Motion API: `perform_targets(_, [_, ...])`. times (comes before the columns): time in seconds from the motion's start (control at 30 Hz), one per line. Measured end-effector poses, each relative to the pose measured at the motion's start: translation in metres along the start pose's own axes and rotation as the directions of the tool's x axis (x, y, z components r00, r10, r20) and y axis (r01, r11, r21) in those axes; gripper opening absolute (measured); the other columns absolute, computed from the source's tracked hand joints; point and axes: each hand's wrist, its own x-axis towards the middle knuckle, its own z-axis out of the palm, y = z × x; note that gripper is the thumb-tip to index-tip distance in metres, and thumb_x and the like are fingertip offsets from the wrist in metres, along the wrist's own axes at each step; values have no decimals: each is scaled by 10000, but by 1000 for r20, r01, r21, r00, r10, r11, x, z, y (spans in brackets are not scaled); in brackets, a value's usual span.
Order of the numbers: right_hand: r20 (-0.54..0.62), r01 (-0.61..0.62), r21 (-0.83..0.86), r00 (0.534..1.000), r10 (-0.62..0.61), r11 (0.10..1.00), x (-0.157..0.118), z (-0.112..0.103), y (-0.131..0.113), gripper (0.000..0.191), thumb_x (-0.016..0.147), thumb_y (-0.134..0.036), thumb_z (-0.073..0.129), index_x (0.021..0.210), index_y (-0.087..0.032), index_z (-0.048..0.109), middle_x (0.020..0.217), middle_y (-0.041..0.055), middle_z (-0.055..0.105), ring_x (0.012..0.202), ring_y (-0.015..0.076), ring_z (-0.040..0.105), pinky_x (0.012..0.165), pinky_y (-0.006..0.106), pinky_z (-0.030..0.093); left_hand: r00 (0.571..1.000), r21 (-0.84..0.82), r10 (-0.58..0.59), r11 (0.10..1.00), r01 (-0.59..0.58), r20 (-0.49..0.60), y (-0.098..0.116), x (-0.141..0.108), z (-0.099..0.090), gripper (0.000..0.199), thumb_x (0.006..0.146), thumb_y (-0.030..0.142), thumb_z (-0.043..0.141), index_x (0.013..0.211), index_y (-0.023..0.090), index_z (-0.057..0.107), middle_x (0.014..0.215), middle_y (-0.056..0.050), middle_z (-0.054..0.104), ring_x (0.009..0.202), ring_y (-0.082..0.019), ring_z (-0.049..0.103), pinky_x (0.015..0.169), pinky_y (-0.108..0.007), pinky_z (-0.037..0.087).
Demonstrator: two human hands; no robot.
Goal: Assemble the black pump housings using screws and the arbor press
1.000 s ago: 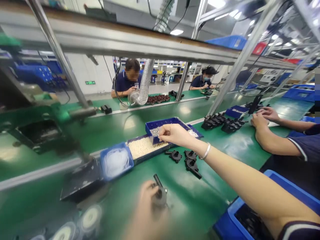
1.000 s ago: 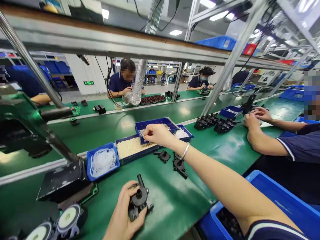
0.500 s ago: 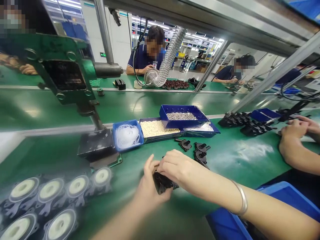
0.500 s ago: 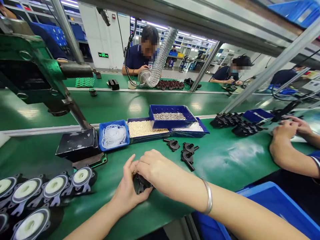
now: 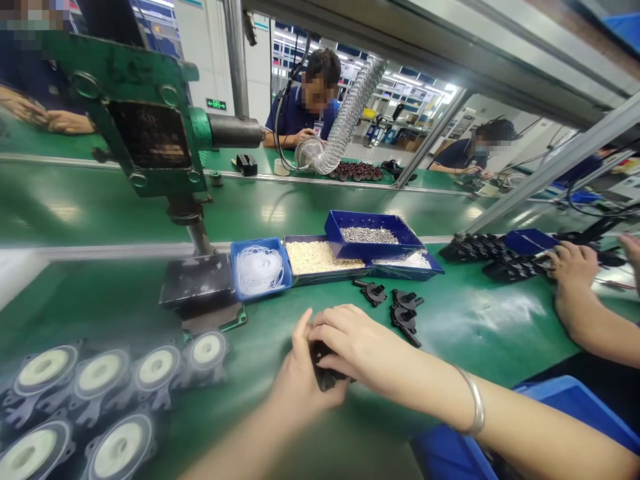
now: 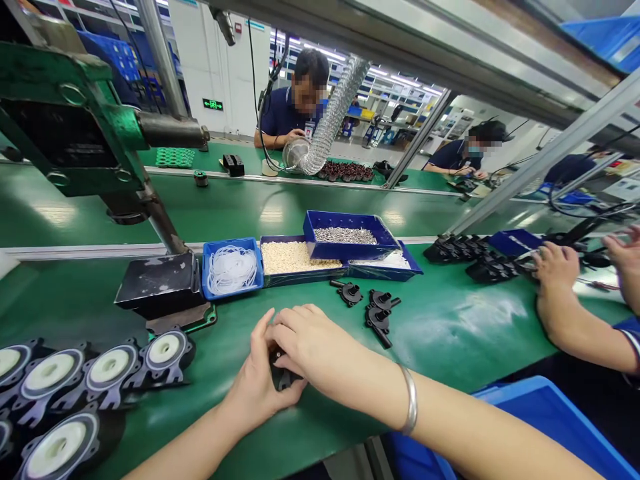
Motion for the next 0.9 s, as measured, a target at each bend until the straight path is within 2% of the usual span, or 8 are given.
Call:
perform_targets(0.13, [-62,16,-48,998,-19,999,-12,14,-5,145,968,-191,551,1094,-166,618,1214,116,580,1098,241,531,971,424,440,998,-17,57,998,-57,0,-2,0,0,1023,680,108,611,1452,180,-55,1367,-182,528,1238,-292,572,986,-484,515])
perform_targets(0.27, [-105,94,-221,987,-120,971,-25,40,-12,200,967,-157,485,1087,-133,644,1313,138,555,1253,289,463,1129,517,302,1000,-25,29,999,-29,7,-4,-1,0,1028,701,167,660,1451,185,-43,1362,-184,521,1242,-300,566,1025,-517,487])
perform_targets(0.37, [-173,142,-230,968,-184,963,-21,24,2,195,969,-195,497,1075,-172,659,1272,116,595,1207,255,519,1097,452,377,1000,-12,13,1000,-13,-10,-5,-3,3,1011,725,185,666,1455,185,-34,1343,-190,531,1231,-305,574,1027,-520,491])
perform_targets(0.47, [-461,-173,-170,884,77,970,2,-27,51,219,1000,-241,469,1038,-174,674,1214,121,624,1145,227,570,1014,391,458,998,-15,38,999,-38,-44,-8,-2,7,995,733,132,657,1472,201,-5,1307,-168,557,1185,-284,610,1023,-481,505])
perform_targets(0.53, [-453,-558,-111,765,458,823,21,-64,97,235,1013,-220,451,1091,-162,665,1220,120,622,1129,212,585,1019,350,448,998,-11,43,999,-44,-52,-9,3,7,975,734,131,686,1491,228,78,1251,-143,600,1107,-282,656,985,-461,534])
perform_targets(0.57, [-421,-622,-108,735,531,775,29,-78,120,207,990,-200,505,1099,-131,666,1187,145,635,1082,228,610,986,355,467,997,0,51,999,-51,-49,-9,7,7,955,736,142,707,1493,238,132,1206,-132,629,1065,-288,676,954,-457,554])
perform_targets(0.7, [-266,-727,-91,676,687,681,53,-96,187,192,934,-282,650,1025,-113,657,1022,90,664,901,198,654,816,348,553,997,42,73,997,-71,-39,-12,22,6,830,755,183,745,1460,239,310,1005,-90,697,919,-284,726,837,-442,613])
perform_targets(0.9, [-175,-769,-20,631,756,638,54,-69,216,288,955,-327,623,1148,-114,607,1124,96,620,959,207,636,827,373,558,999,83,33,996,-30,-36,-25,23,15,782,823,188,688,1483,235,273,979,-73,699,909,-258,738,834,-411,637])
